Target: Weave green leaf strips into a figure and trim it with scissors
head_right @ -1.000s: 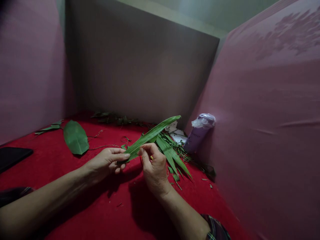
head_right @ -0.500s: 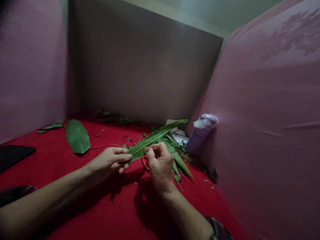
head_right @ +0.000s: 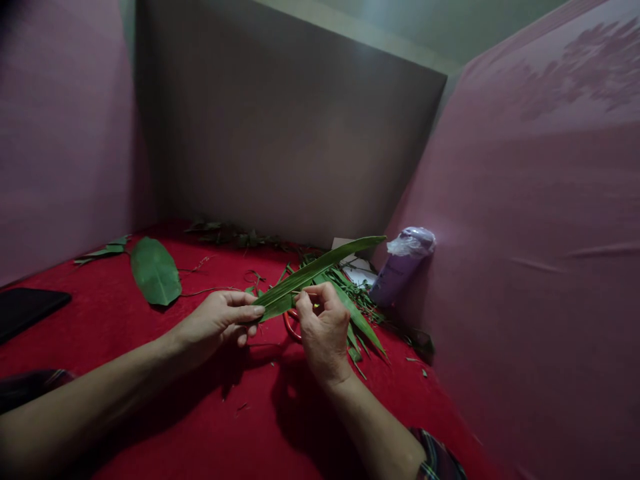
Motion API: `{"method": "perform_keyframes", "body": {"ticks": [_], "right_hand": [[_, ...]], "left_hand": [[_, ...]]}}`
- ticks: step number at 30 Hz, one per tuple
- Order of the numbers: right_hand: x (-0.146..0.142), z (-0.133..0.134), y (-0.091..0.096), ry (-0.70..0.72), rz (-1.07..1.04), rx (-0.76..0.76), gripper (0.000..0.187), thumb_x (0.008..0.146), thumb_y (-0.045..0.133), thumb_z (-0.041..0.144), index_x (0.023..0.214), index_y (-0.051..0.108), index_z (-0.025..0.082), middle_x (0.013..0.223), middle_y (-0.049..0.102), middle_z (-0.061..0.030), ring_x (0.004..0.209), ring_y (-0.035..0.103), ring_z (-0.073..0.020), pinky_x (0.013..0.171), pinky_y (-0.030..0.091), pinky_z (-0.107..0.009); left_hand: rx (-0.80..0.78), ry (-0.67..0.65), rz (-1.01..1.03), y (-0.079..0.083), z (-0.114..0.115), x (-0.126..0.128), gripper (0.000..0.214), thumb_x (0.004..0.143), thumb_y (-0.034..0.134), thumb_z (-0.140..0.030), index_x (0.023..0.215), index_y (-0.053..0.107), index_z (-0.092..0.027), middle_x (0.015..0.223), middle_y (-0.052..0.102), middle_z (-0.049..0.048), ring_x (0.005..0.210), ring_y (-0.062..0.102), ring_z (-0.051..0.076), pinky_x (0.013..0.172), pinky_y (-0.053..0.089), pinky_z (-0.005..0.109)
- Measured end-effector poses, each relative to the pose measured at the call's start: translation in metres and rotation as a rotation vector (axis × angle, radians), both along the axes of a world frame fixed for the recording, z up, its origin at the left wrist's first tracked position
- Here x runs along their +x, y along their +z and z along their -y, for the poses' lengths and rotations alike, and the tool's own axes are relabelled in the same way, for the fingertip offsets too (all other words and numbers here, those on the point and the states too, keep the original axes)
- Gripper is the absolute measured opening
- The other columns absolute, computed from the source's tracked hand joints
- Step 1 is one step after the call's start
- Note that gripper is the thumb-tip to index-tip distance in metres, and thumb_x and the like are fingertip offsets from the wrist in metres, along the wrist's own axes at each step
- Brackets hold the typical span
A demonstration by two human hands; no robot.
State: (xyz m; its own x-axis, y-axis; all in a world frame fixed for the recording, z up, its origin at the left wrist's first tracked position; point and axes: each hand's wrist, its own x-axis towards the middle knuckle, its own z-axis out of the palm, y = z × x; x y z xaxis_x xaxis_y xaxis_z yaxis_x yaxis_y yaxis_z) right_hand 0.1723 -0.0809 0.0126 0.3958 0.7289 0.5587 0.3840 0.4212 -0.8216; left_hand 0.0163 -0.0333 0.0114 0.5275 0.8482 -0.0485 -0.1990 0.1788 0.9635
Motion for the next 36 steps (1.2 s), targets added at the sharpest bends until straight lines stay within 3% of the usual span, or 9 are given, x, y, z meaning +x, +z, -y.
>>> {"method": "perform_keyframes", "body": {"ticks": [6, 12, 21, 26, 36], "right_hand": [[-0.0029, 0.0024, -0.0009, 0.05, 0.094, -0.03, 0.009, 0.08, 0.051, 0.026, 0.075, 0.051, 0.019, 0.067, 0.059, 0.0001, 0.057, 0.056, -0.0122, 0.052, 0.046, -0.023], [-0.0033, 0.0059, -0.0024, 0.01, 0.274, -0.029, 0.01, 0.082, 0.049, 0.027, 0.076, 0.051, 0.019, 0.066, 0.056, 0.0007, 0.056, 0.052, -0.0115, 0.054, 0.043, -0.024], [-0.0012, 0.0048, -0.0011, -0.03, 0.344, -0.034, 0.008, 0.082, 0.048, 0.026, 0.077, 0.05, 0.02, 0.065, 0.054, 0.0013, 0.057, 0.05, -0.012, 0.056, 0.042, -0.025], [-0.0037, 0.0083, 0.0019, -0.044, 0.315, 0.02, 0.008, 0.082, 0.048, 0.024, 0.075, 0.049, 0.019, 0.062, 0.052, 0.0022, 0.052, 0.048, -0.0109, 0.051, 0.04, -0.023], [-0.0032, 0.0096, -0.0004, 0.04, 0.451, 0.025, 0.003, 0.08, 0.049, 0.018, 0.078, 0.051, 0.019, 0.066, 0.052, 0.0014, 0.057, 0.048, -0.0117, 0.056, 0.039, -0.024]], "left_hand": [[0.03, -0.016, -0.034, 0.0035, 0.0031, -0.0011, 0.013, 0.066, 0.064, -0.021, 0.064, 0.056, -0.01, 0.048, 0.055, -0.0012, 0.034, 0.046, 0.006, 0.031, 0.036, 0.015], [0.098, -0.038, -0.107, 0.004, 0.0019, -0.0018, 0.016, 0.069, 0.061, -0.025, 0.073, 0.057, -0.01, 0.07, 0.066, 0.0078, 0.037, 0.051, 0.007, 0.028, 0.033, 0.015], [0.13, 0.02, -0.184, 0.01, 0.0084, -0.0024, 0.013, 0.07, 0.058, -0.023, 0.07, 0.053, -0.012, 0.063, 0.066, 0.0055, 0.029, 0.049, 0.007, 0.025, 0.028, 0.014], [0.097, 0.004, -0.157, 0.0076, 0.0071, -0.0022, 0.015, 0.071, 0.058, -0.024, 0.068, 0.051, -0.012, 0.062, 0.066, 0.0052, 0.029, 0.049, 0.006, 0.025, 0.028, 0.013], [0.087, -0.062, -0.037, 0.0061, 0.0053, -0.0014, 0.017, 0.07, 0.061, -0.025, 0.07, 0.053, -0.01, 0.067, 0.065, 0.0077, 0.039, 0.054, 0.009, 0.031, 0.037, 0.016]]}}
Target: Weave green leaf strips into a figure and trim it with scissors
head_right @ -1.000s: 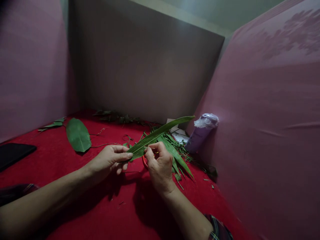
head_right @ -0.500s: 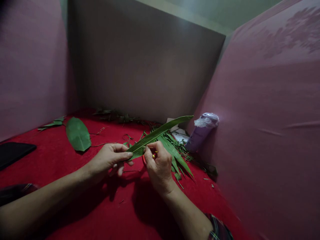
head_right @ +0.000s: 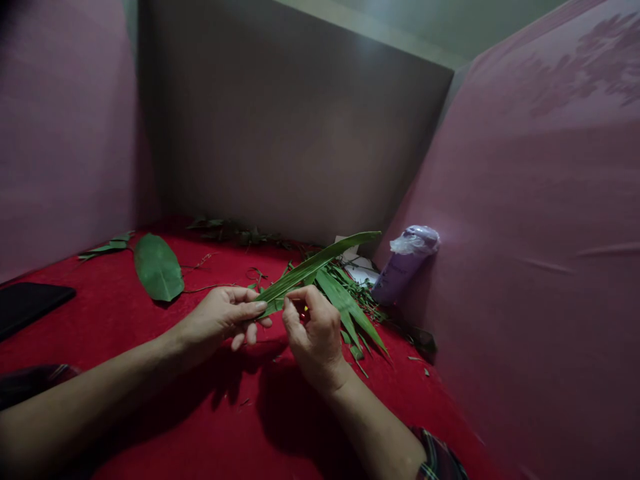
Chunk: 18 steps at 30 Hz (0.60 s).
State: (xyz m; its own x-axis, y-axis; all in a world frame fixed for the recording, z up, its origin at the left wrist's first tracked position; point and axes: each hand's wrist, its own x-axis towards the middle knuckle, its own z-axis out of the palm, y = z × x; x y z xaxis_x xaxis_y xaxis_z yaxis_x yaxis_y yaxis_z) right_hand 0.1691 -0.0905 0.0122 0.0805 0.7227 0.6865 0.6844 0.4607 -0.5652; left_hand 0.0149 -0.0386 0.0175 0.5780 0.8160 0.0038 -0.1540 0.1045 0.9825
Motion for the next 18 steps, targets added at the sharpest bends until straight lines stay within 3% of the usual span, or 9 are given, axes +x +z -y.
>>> {"method": "perform_keyframes", "body": {"ticks": [6, 18], "right_hand": [[-0.0005, 0.0002, 0.0002, -0.017, 0.018, -0.001, 0.004, 0.08, 0.049, 0.018, 0.077, 0.051, 0.019, 0.067, 0.054, 0.0003, 0.059, 0.05, -0.0128, 0.057, 0.04, -0.024], [-0.0015, 0.0011, -0.0018, 0.009, 0.091, 0.028, 0.004, 0.079, 0.049, 0.018, 0.079, 0.053, 0.019, 0.065, 0.053, 0.0005, 0.057, 0.048, -0.0127, 0.055, 0.039, -0.024]], "left_hand": [[-0.077, -0.015, 0.019, 0.0011, 0.001, 0.001, 0.01, 0.072, 0.057, -0.019, 0.07, 0.053, -0.01, 0.07, 0.066, 0.0105, 0.044, 0.058, 0.011, 0.033, 0.04, 0.017], [-0.064, -0.039, 0.062, 0.0021, 0.0003, 0.0016, 0.01, 0.073, 0.055, -0.018, 0.073, 0.056, -0.008, 0.072, 0.066, 0.0105, 0.047, 0.06, 0.012, 0.034, 0.043, 0.017]]}}
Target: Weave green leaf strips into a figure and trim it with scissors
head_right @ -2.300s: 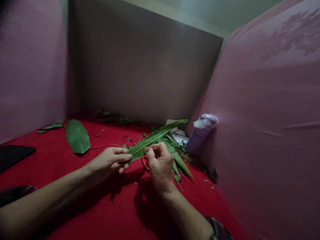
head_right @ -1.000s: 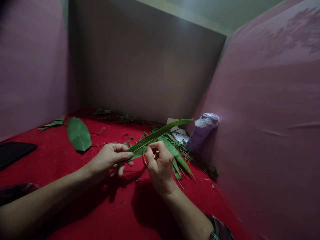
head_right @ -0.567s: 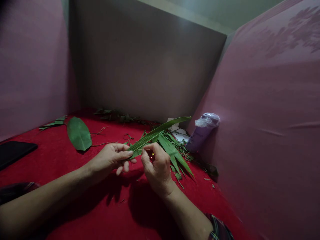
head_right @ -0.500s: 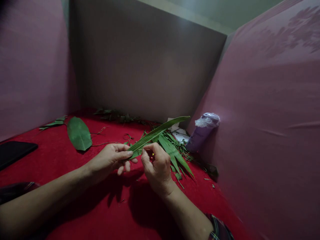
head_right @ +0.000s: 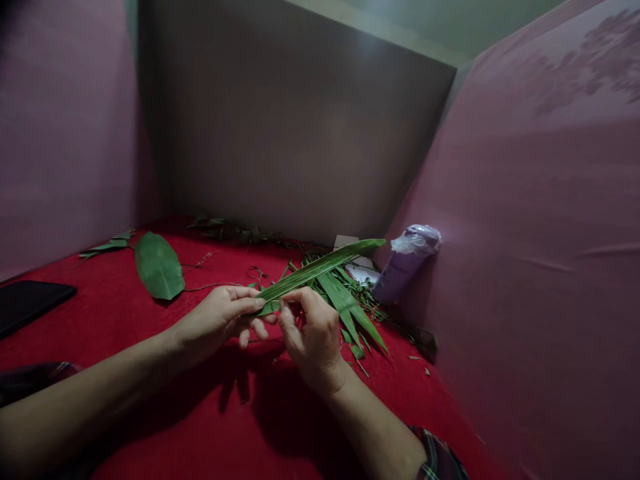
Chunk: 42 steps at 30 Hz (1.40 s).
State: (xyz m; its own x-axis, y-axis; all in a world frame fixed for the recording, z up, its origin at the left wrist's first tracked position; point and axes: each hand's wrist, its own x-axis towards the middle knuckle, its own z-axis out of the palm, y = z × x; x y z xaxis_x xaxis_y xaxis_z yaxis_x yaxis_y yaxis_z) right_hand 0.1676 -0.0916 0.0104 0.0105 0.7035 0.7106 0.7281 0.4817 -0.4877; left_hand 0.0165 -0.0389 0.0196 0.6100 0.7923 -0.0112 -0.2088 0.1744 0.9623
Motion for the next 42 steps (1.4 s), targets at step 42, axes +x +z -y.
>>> {"method": "perform_keyframes", "body": {"ticks": [42], "right_hand": [[0.018, -0.013, -0.003, -0.211, 0.078, 0.104, 0.009, 0.083, 0.046, 0.022, 0.077, 0.053, 0.018, 0.067, 0.053, -0.0002, 0.059, 0.047, -0.0132, 0.058, 0.037, -0.025]], "left_hand": [[-0.043, 0.042, -0.078, 0.003, 0.002, -0.001, 0.013, 0.073, 0.056, -0.019, 0.064, 0.054, -0.01, 0.064, 0.067, 0.0098, 0.044, 0.06, 0.013, 0.033, 0.042, 0.017]]}}
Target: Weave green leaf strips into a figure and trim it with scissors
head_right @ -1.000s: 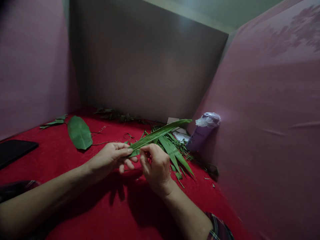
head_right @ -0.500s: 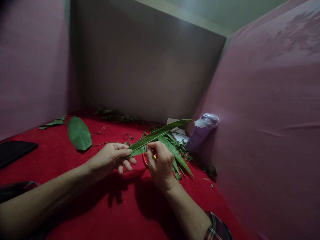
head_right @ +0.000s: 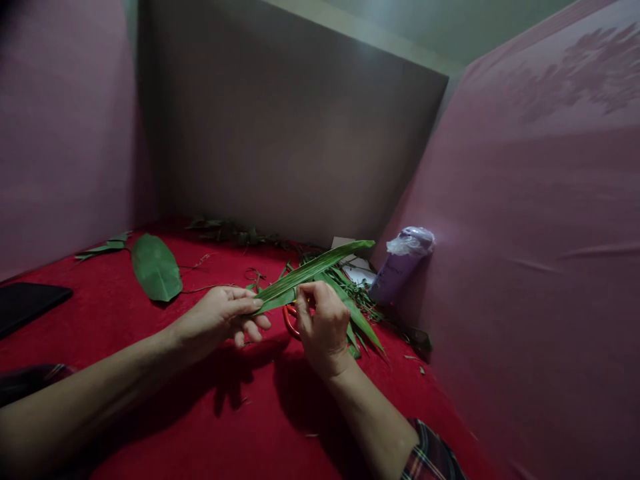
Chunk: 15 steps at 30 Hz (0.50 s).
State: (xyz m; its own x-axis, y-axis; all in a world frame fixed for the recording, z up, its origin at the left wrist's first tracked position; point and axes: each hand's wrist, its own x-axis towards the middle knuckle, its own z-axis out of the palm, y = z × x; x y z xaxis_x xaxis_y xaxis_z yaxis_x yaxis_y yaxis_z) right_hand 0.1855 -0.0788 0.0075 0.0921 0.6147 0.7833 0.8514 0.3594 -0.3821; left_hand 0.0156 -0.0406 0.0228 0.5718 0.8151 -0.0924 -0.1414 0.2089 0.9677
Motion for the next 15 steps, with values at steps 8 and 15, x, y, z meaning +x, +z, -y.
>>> {"method": "perform_keyframes", "body": {"ticks": [8, 15], "right_hand": [[0.0017, -0.0014, -0.0014, -0.06, -0.009, 0.008, 0.01, 0.082, 0.047, 0.023, 0.077, 0.054, 0.018, 0.064, 0.053, 0.0006, 0.058, 0.048, -0.0124, 0.056, 0.037, -0.023], [0.0021, -0.0034, -0.0012, -0.078, -0.011, 0.014, 0.011, 0.081, 0.047, 0.023, 0.076, 0.054, 0.017, 0.064, 0.054, 0.0006, 0.057, 0.048, -0.0121, 0.055, 0.038, -0.022]], "left_hand": [[0.002, 0.005, -0.008, -0.0009, -0.0008, 0.0001, 0.014, 0.074, 0.055, -0.019, 0.064, 0.054, -0.01, 0.064, 0.066, 0.0097, 0.044, 0.06, 0.013, 0.033, 0.042, 0.017], [0.002, 0.01, 0.006, -0.0032, -0.0024, 0.0002, 0.012, 0.073, 0.056, -0.02, 0.065, 0.054, -0.011, 0.064, 0.067, 0.0092, 0.044, 0.06, 0.013, 0.033, 0.042, 0.017]]}}
